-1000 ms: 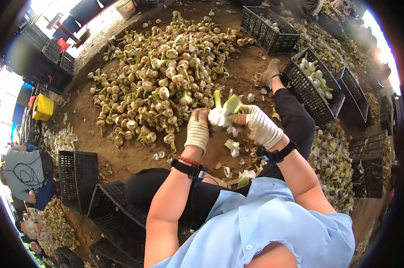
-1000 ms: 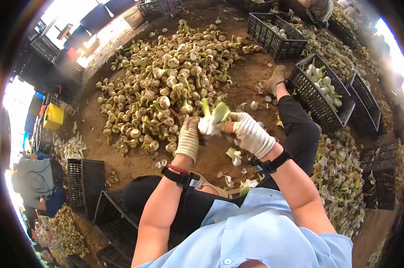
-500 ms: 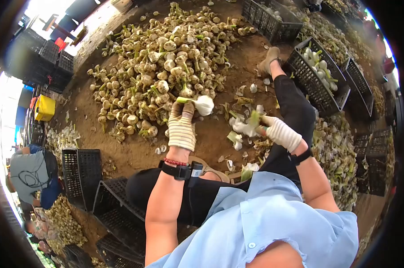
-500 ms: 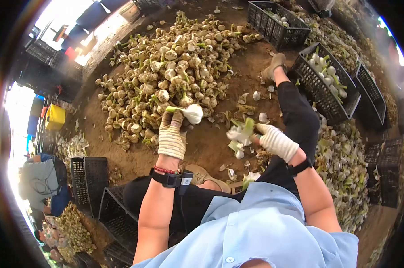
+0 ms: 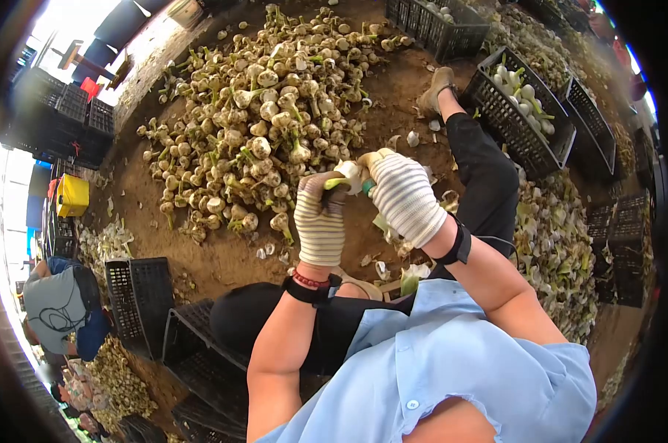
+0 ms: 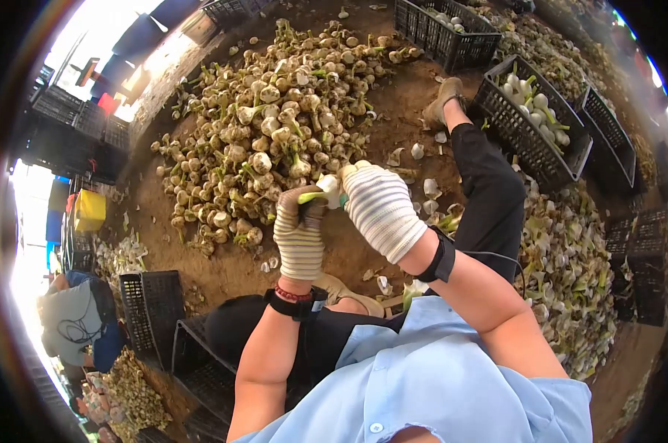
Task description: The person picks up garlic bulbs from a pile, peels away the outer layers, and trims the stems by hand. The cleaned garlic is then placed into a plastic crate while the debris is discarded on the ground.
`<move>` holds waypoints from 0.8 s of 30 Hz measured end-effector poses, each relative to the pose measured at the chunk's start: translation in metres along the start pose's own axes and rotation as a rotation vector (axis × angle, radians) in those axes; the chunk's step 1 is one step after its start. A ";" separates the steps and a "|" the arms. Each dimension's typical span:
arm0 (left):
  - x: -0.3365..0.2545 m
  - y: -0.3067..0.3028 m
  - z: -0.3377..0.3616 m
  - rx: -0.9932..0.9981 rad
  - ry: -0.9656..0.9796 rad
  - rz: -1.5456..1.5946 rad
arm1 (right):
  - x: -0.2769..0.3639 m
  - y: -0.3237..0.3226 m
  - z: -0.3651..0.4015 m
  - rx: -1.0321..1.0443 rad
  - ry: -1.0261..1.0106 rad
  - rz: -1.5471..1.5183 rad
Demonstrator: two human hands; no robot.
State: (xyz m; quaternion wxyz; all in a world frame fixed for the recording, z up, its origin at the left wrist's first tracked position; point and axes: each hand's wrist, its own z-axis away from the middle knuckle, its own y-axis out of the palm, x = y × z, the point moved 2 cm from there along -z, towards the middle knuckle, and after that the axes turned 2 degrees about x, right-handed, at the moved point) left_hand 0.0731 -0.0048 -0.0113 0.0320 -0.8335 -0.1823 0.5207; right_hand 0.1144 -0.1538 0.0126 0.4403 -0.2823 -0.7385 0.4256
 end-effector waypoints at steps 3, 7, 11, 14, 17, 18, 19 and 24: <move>0.023 -0.014 0.004 -0.068 -0.393 0.599 | -0.030 0.010 0.004 0.103 0.094 -0.401; 0.046 -0.016 0.011 -0.177 -0.559 0.769 | -0.032 0.010 0.015 -0.015 0.111 -0.275; 0.025 0.003 0.004 -0.098 -0.280 0.422 | 0.012 -0.011 0.001 -0.043 -0.017 -0.191; 0.022 0.004 0.007 -0.057 -0.225 0.293 | 0.008 -0.004 -0.001 -0.065 -0.015 -0.140; 0.021 0.000 0.005 -0.047 -0.289 0.417 | -0.006 0.001 -0.004 -0.127 -0.029 -0.205; 0.021 -0.001 0.005 -0.036 -0.362 0.556 | -0.012 -0.002 -0.002 -0.113 0.063 -0.333; 0.026 -0.004 0.006 -0.046 -0.435 0.620 | -0.023 -0.001 -0.001 -0.110 0.096 -0.330; 0.068 -0.022 0.005 -0.347 -0.857 1.347 | -0.086 0.015 0.045 0.742 0.109 -0.167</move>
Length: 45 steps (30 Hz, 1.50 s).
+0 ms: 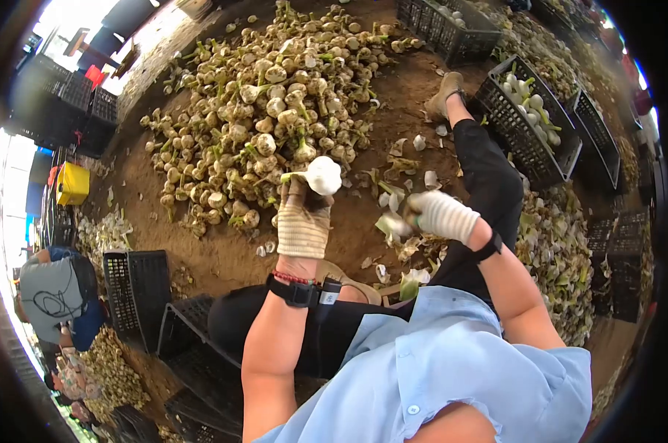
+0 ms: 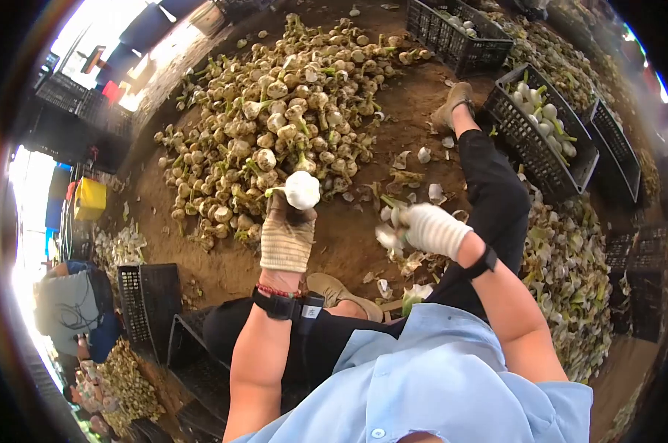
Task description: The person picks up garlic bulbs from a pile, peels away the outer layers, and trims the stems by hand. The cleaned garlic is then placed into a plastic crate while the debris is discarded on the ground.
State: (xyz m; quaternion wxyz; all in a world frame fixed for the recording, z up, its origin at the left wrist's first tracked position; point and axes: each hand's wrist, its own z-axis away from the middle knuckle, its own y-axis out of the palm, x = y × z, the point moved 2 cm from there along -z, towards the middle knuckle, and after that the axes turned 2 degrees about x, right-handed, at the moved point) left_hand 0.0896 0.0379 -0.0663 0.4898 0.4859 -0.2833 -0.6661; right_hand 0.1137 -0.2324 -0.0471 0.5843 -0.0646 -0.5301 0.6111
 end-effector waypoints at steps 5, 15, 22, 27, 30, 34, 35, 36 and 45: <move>0.012 -0.009 -0.012 0.110 -0.180 0.098 | 0.022 -0.021 0.003 -0.115 -0.147 -0.383; 0.039 0.016 -0.005 0.034 -0.012 -0.717 | -0.052 -0.027 -0.069 -0.145 0.162 -1.344; 0.028 0.004 -0.013 -0.141 -0.105 -0.556 | -0.193 -0.252 -0.147 -0.931 0.026 -1.211; 0.030 0.007 -0.017 -0.107 -0.124 -0.577 | -0.188 -0.213 -0.217 -0.642 0.036 -1.012; 0.025 0.010 -0.017 -0.163 -0.122 -0.621 | -0.062 -0.135 -0.227 -0.280 -0.039 -0.631; 0.015 -0.009 -0.026 -0.208 -0.093 -0.657 | 0.014 -0.071 -0.313 -0.549 -0.445 -0.103; 0.012 -0.012 -0.029 -0.222 -0.072 -0.647 | 0.038 -0.070 -0.324 -0.593 -0.509 0.183; 0.008 -0.013 -0.032 -0.235 -0.049 -0.638 | 0.057 -0.067 -0.340 -0.411 -0.507 0.484; -0.018 -0.023 -0.033 -0.290 -0.023 -0.522 | 0.049 -0.050 -0.372 -0.379 -0.562 0.585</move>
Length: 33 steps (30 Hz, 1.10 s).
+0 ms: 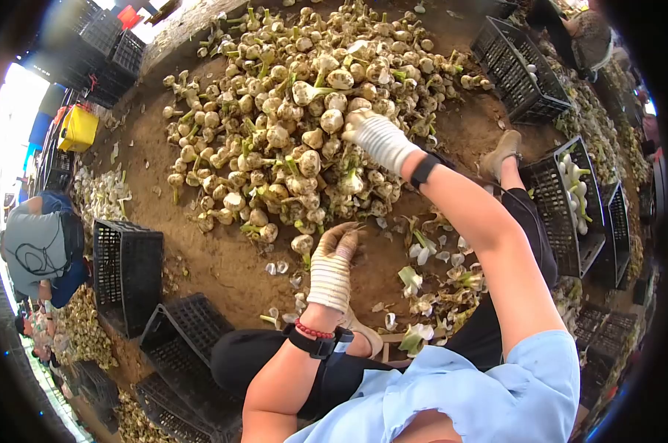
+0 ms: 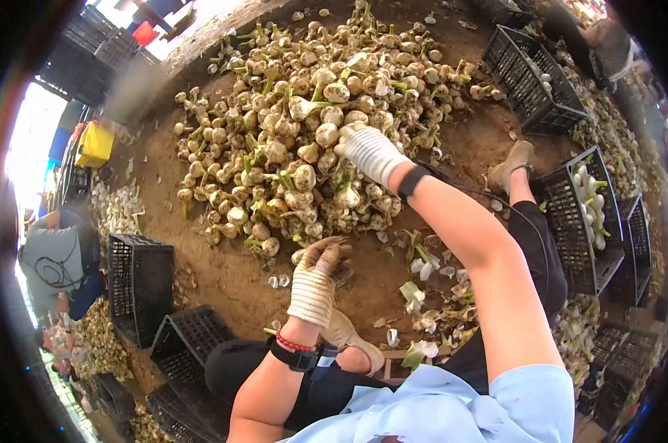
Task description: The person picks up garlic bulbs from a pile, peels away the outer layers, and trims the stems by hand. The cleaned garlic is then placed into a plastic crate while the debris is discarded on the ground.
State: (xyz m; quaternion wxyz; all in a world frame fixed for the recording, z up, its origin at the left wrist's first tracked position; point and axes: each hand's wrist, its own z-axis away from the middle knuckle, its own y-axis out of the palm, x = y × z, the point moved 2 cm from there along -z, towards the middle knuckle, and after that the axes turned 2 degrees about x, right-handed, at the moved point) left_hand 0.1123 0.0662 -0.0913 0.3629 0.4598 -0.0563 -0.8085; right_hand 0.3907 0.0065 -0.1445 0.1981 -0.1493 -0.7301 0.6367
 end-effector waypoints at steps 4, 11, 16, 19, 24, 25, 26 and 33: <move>0.000 -0.011 0.005 0.031 0.138 -0.005 | 0.039 -0.080 0.088 -0.384 0.218 -0.490; 0.000 0.037 0.038 0.551 0.052 -0.054 | 0.153 -0.103 0.219 -0.347 0.637 -2.150; 0.006 0.049 0.055 0.397 0.471 -0.370 | 0.164 -0.149 0.247 -0.313 0.616 -1.749; 0.002 0.060 0.075 0.323 0.695 -0.613 | 0.172 -0.155 0.257 -0.399 0.416 -1.979; -0.002 0.065 0.095 0.148 1.366 -0.994 | 0.186 -0.158 0.245 -0.497 0.513 -1.919; -0.002 0.065 0.097 0.152 1.395 -1.009 | 0.187 -0.158 0.245 -0.497 0.507 -1.926; -0.003 0.064 0.101 0.161 1.417 -1.034 | 0.186 -0.157 0.245 -0.499 0.534 -1.854; -0.003 0.074 0.109 0.209 1.371 -0.936 | 0.179 -0.169 0.263 -0.299 0.662 -1.310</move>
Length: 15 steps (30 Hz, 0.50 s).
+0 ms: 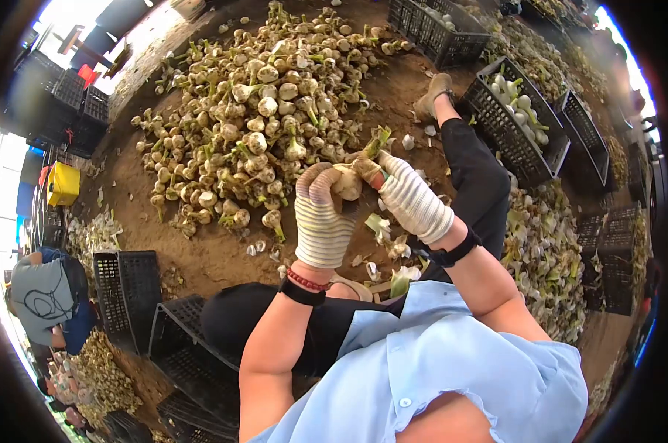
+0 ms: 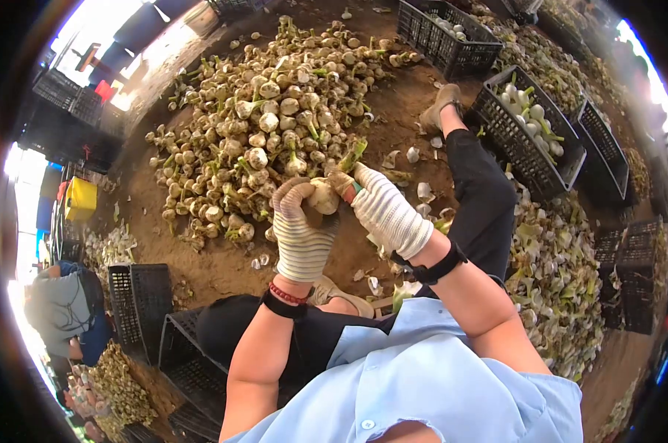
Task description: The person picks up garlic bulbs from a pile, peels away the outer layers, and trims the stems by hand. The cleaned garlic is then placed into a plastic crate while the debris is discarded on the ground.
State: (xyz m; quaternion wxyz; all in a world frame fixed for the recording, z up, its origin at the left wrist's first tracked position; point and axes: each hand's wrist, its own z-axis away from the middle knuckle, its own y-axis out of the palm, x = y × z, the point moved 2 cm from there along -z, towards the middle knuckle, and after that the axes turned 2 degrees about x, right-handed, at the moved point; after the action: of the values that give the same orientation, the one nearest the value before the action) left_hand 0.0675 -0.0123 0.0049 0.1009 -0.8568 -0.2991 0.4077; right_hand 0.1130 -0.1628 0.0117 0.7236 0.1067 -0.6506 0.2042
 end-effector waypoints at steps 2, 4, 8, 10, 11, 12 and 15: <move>0.003 0.003 0.001 0.024 -0.031 -0.023 | -0.011 -0.005 0.003 0.045 0.040 0.153; 0.013 0.007 0.004 0.025 -0.124 0.086 | -0.040 -0.009 0.000 -0.096 -0.131 -0.096; 0.016 0.004 0.000 0.157 -0.446 0.414 | 0.002 -0.008 -0.006 -0.038 0.079 -0.080; 0.022 0.002 -0.004 0.149 -0.510 0.502 | -0.008 -0.012 -0.007 -0.057 0.104 -0.076; 0.030 0.001 -0.001 0.234 -0.833 0.998 | -0.009 -0.011 -0.004 -0.026 0.087 -0.251; 0.032 0.003 0.003 0.314 -1.149 1.501 | -0.010 -0.010 -0.002 0.006 0.070 -0.426; 0.060 0.014 0.018 0.261 -1.271 1.447 | -0.013 -0.013 0.003 0.009 0.144 -0.581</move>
State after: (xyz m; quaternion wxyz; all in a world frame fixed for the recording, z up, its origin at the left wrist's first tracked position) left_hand 0.0890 0.0105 -0.0510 -0.2600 -0.4357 0.3488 0.7880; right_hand 0.1153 -0.1781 0.0006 0.7955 0.2769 -0.5390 -0.0012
